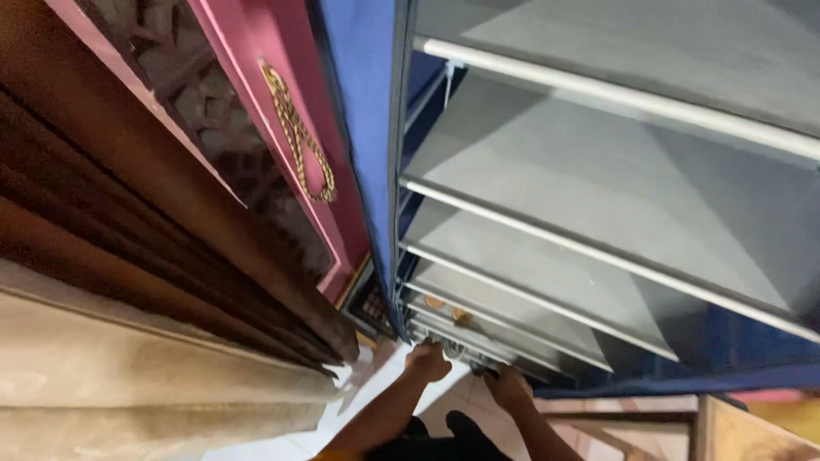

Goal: The person removes several pairs of shoes from a glass-fronted shoe rack and places them on a nearby wooden table. They then use a feather duster to wipe the empty shelves and later use a small brush to clean the soles of some sandals before returning them to the rack.

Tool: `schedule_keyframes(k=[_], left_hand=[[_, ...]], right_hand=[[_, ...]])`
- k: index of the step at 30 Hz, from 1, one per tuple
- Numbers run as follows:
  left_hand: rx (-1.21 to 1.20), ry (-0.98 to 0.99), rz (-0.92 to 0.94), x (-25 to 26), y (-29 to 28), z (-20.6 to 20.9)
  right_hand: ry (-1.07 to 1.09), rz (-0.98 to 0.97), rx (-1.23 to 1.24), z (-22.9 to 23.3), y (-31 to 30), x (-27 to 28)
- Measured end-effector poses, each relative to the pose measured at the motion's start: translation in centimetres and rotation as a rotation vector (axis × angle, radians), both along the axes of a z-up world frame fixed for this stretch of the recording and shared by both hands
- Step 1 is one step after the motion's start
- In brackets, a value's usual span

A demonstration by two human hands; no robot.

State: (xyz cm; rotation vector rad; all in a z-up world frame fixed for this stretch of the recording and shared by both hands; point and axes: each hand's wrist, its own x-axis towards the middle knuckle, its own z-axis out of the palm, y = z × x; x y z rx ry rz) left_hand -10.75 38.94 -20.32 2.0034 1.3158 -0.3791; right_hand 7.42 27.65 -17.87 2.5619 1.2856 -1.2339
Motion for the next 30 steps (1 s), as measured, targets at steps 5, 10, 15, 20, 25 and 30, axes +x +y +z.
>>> schedule_keyframes(k=[5, 10, 15, 20, 25, 30], left_hand=[[0.192, -0.374, 0.076, -0.6, 3.5, -5.8], [0.203, -0.461, 0.224, 2.5, 7.3, -7.3], [0.042, -0.14, 0.361, 4.3, 10.0, -6.1], [0.066, -0.037, 0.39, 5.5, 11.5, -6.6], [0.117, -0.103, 0.36, 5.9, 13.6, -14.4], [0.052, -0.481, 0.45, 4.8, 13.2, -15.4]], right_hand=[[-0.08, 0.084, 0.329, -8.3, 4.5, 0.0], [-0.163, 0.066, 0.463, -18.4, 10.1, 1.8], [-0.182, -0.062, 0.238, -16.9, 13.0, 0.7], [0.066, -0.24, 0.163, -16.9, 14.9, 0.2], [0.479, -0.427, 0.564, -20.2, 14.7, 1.4], [0.849, -0.627, 1.006, -21.2, 12.8, 2.9]])
